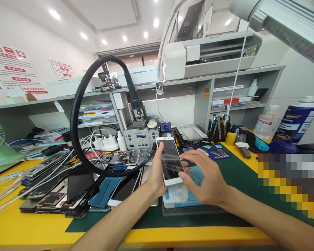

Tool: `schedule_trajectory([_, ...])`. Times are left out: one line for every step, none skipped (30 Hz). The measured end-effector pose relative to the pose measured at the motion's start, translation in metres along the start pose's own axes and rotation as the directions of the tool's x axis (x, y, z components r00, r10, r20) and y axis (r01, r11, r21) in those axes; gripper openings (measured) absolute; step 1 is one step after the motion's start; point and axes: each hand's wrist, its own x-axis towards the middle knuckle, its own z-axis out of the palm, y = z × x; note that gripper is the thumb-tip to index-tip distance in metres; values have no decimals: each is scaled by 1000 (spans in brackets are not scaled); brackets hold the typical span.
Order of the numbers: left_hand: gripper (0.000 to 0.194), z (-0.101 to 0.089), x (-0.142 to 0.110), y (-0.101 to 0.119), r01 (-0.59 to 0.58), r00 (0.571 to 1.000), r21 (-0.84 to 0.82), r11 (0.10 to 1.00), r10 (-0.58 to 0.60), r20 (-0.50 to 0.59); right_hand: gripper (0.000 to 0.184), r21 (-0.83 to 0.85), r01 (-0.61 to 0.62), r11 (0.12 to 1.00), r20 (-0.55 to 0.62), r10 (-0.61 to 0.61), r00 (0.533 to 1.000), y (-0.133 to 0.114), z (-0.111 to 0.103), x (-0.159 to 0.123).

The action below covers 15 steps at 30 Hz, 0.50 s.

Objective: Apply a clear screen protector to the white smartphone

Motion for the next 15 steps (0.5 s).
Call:
schedule_trajectory([57,1,0,1,1,1000,12,1000,-1,-9,36,5,-13,1000,11,13,1000,1,0,-1])
schedule_trajectory([58,2,-1,2,5,1000,23,1000,-4,-26,37,7,-23,1000,19,23,1000,1,1,-1])
schedule_trajectory([59,3,-1,2,9,999,34,999,-7,-44,37,8,-30,1000,26,30,999,2,1,-1])
schedule_trajectory([60,4,-2,3,9,998,45,999,-6,-62,38,9,-36,999,31,36,999,2,1,-1])
schedule_trajectory([60,5,-2,4,7,997,54,998,-3,-76,37,9,-42,999,34,41,999,2,1,-1])
schedule_trajectory([61,5,-2,4,3,996,62,998,3,-88,37,8,-46,999,36,46,998,2,1,-1])
schedule_trajectory([61,5,-2,4,2,996,67,998,5,-94,36,7,-51,999,37,51,998,2,1,-1])
schedule_trajectory([62,5,-1,4,3,995,68,998,4,-96,36,7,-54,999,38,54,998,2,2,-1])
schedule_trajectory([62,4,-1,4,2,996,67,998,5,-95,35,6,-56,998,39,55,998,2,2,-1])
schedule_trajectory([62,4,0,3,0,996,67,998,6,-94,34,6,-55,998,38,55,998,2,2,-1])
schedule_trajectory([62,3,0,3,-1,996,69,998,7,-92,33,7,-53,999,38,53,998,2,2,-1])
schedule_trajectory([62,3,1,3,-3,996,73,997,10,-92,31,6,-53,999,41,53,998,2,2,-1])
schedule_trajectory([63,2,1,3,-5,996,79,997,13,-91,30,5,-54,999,44,54,998,2,3,-1])
schedule_trajectory([65,2,2,2,-6,996,83,997,13,-90,29,1,-57,998,49,57,997,2,3,-1])
schedule_trajectory([66,1,2,2,-4,996,86,996,11,-87,29,-3,-60,998,56,61,997,2,3,-2])
